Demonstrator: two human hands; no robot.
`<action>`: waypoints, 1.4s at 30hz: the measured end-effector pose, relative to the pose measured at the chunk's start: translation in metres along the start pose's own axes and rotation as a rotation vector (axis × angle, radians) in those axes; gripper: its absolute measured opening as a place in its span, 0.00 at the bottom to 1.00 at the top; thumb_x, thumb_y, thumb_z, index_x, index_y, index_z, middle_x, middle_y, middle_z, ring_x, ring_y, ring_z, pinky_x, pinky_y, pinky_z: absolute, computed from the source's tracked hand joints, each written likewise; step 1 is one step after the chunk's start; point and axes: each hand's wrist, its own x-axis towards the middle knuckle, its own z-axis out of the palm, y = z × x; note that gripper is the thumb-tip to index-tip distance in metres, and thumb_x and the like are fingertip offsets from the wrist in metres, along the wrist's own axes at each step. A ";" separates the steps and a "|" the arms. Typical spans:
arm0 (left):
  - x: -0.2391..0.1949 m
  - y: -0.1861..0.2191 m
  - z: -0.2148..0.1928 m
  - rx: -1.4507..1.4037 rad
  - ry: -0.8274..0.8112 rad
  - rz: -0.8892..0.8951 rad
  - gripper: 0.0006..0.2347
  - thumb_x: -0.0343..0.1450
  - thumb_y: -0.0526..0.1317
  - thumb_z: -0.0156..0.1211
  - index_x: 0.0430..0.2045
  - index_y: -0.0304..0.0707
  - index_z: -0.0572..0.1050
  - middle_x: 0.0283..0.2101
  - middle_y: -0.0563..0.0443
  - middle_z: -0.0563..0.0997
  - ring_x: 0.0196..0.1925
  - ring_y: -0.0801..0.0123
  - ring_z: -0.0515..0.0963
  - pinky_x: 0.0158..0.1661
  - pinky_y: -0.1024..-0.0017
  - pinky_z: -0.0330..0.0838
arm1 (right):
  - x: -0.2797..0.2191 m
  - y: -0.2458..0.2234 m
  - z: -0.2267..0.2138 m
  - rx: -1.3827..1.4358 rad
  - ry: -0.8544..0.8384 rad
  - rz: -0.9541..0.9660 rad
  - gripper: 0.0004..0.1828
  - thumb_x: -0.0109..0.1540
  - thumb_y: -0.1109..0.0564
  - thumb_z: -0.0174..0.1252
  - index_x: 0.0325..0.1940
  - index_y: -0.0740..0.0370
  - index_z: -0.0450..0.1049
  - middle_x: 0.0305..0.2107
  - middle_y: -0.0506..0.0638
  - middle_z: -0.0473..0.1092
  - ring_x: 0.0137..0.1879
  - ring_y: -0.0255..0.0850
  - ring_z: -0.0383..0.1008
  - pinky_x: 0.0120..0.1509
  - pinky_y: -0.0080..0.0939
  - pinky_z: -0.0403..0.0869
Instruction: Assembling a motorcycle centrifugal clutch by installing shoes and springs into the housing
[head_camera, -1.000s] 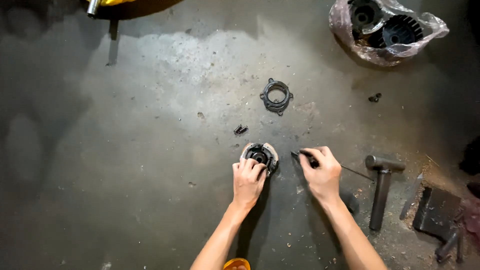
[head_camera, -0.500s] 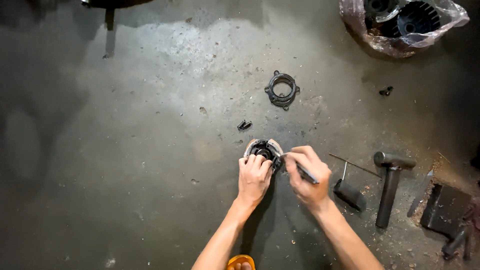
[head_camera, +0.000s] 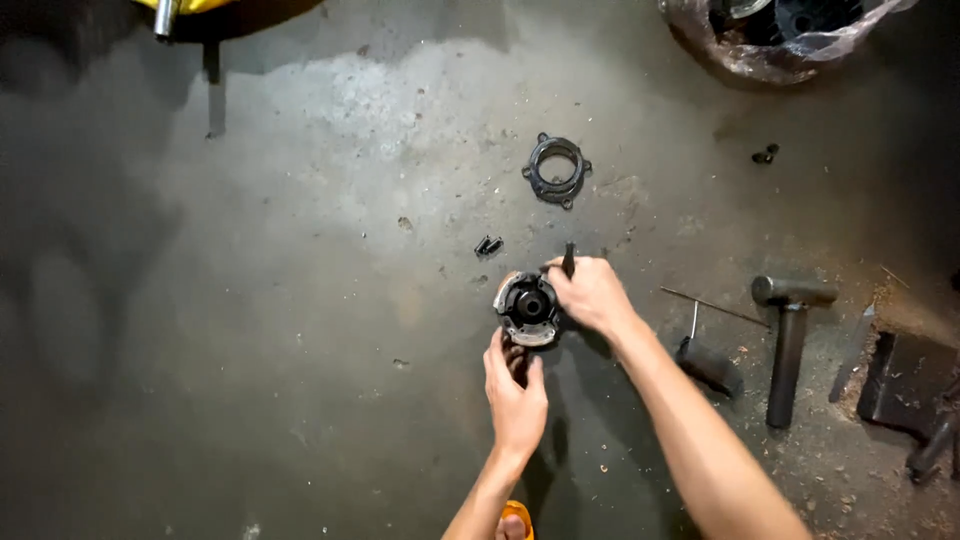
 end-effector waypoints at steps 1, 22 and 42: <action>-0.001 0.001 0.001 -0.094 -0.061 -0.032 0.29 0.70 0.31 0.56 0.67 0.30 0.55 0.62 0.37 0.69 0.62 0.55 0.77 0.62 0.63 0.73 | 0.001 0.003 0.008 0.094 0.015 0.059 0.18 0.60 0.55 0.52 0.46 0.62 0.83 0.26 0.55 0.79 0.24 0.41 0.72 0.26 0.39 0.69; 0.142 0.018 -0.034 0.263 0.156 0.482 0.10 0.66 0.30 0.60 0.40 0.29 0.76 0.40 0.42 0.80 0.39 0.57 0.79 0.43 0.65 0.74 | -0.103 0.054 0.001 0.760 0.271 0.348 0.16 0.64 0.59 0.53 0.50 0.66 0.83 0.15 0.48 0.67 0.16 0.33 0.60 0.17 0.33 0.56; 0.001 -0.015 0.013 -0.134 -0.173 0.117 0.06 0.63 0.30 0.71 0.29 0.41 0.86 0.30 0.47 0.87 0.34 0.64 0.87 0.38 0.69 0.81 | -0.097 0.091 0.039 0.739 0.163 0.356 0.14 0.59 0.57 0.67 0.45 0.67 0.83 0.20 0.62 0.73 0.19 0.43 0.71 0.13 0.35 0.69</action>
